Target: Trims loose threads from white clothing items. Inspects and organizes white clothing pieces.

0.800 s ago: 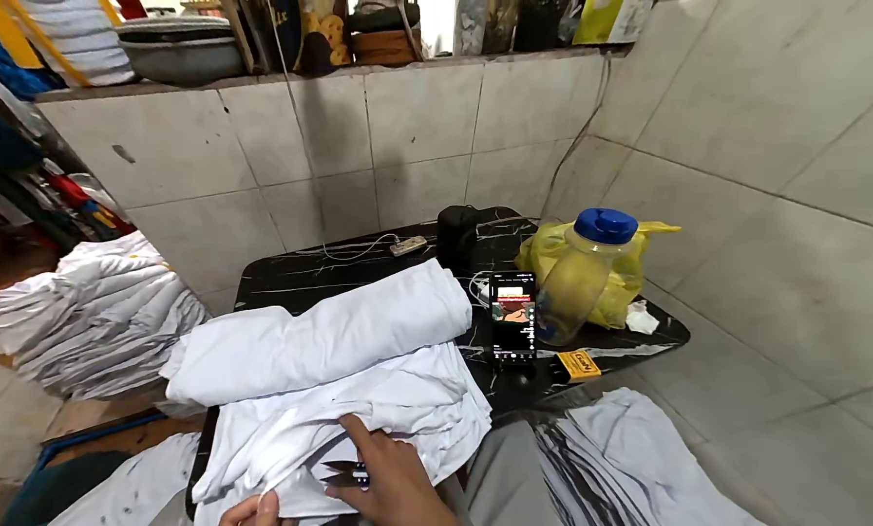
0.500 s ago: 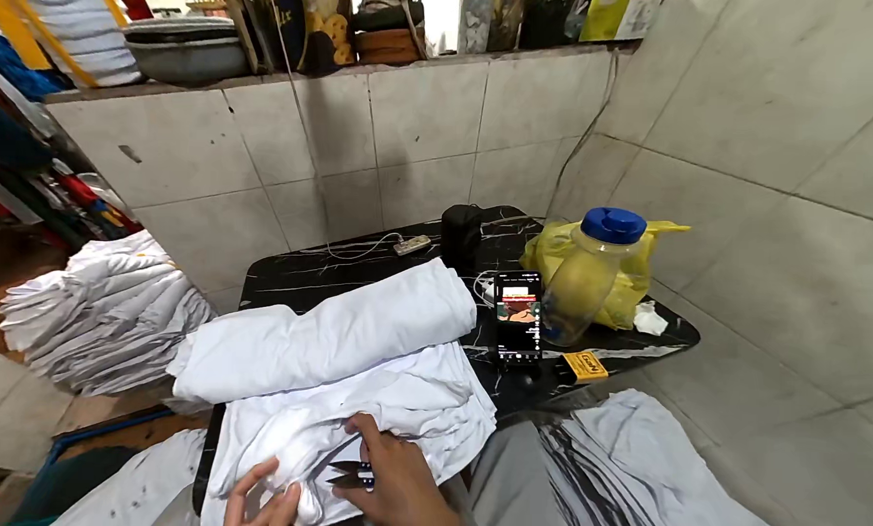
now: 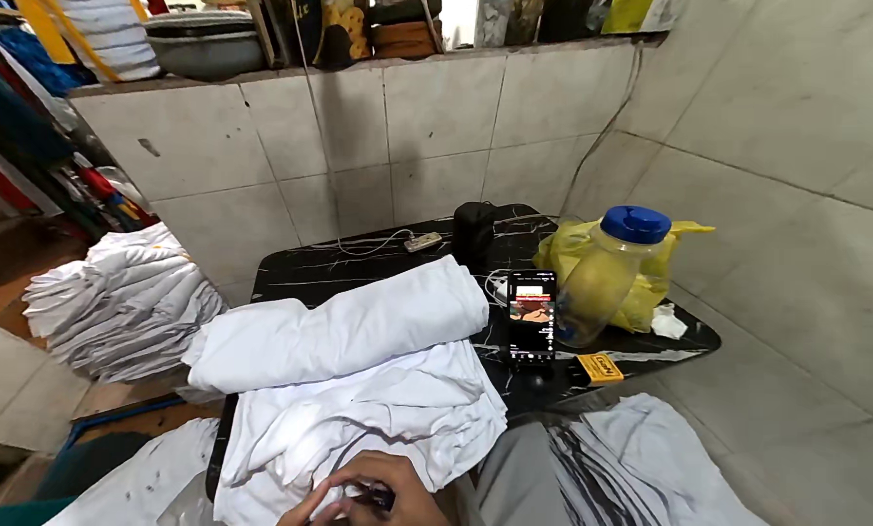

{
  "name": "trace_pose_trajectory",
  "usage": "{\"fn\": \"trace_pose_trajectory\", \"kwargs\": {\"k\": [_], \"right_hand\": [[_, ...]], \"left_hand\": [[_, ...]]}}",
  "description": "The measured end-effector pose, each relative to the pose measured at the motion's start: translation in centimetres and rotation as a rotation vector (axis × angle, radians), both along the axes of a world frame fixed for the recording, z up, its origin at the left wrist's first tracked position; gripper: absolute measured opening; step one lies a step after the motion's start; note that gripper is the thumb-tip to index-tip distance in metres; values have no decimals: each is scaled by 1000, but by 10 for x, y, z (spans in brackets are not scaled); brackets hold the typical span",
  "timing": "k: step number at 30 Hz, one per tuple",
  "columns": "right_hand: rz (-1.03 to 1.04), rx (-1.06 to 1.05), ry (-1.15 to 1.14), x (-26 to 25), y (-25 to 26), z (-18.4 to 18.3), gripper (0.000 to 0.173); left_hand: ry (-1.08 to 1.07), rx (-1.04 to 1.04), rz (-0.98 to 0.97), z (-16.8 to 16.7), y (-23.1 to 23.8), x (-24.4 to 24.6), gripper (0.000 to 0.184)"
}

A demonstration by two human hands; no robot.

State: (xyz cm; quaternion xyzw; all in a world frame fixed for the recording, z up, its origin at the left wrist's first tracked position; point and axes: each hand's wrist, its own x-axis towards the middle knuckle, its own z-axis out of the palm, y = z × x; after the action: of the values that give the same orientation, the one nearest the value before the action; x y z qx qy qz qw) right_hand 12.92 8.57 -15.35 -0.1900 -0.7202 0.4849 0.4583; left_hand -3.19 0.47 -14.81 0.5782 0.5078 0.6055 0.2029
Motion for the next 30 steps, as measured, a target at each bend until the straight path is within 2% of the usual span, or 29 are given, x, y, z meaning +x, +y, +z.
{"fn": "trace_pose_trajectory", "kwargs": {"k": [3, 6, 8, 14, 16, 18, 22, 24, 27, 30], "right_hand": [[-58, 28, -76, 0, -8, 6, 26], [-220, 146, -251, -1, -18, 12, 32], [-309, 262, -289, -3, -23, 12, 35], [-400, 483, -219, -12, -23, 5, 12], [-394, 470, -224, -14, -21, 1, 4], [-385, 379, -200, -15, -18, -2, 6], [-401, 222, -255, -9, -17, 5, 11], [-392, 220, -266, -6, -17, 5, 10], [-339, 253, -220, -2, -18, 5, 12], [-248, 242, -183, 5, -20, 6, 12]], "left_hand": [[16, 75, 25, -2, 3, 1, 7], [19, 38, -1, 0, 4, -1, 4], [19, 15, -37, 0, 3, -3, 6], [8, -26, -82, 5, -2, -7, 5], [3, -31, -79, 3, -3, -8, 8], [18, -38, -68, 3, -3, -9, 12], [44, -93, -43, 8, -3, 0, 46], [84, -79, -30, 4, -1, 2, 50], [194, -17, 38, -2, 2, 3, 33], [203, 67, 84, -5, 4, 3, 12]]}}
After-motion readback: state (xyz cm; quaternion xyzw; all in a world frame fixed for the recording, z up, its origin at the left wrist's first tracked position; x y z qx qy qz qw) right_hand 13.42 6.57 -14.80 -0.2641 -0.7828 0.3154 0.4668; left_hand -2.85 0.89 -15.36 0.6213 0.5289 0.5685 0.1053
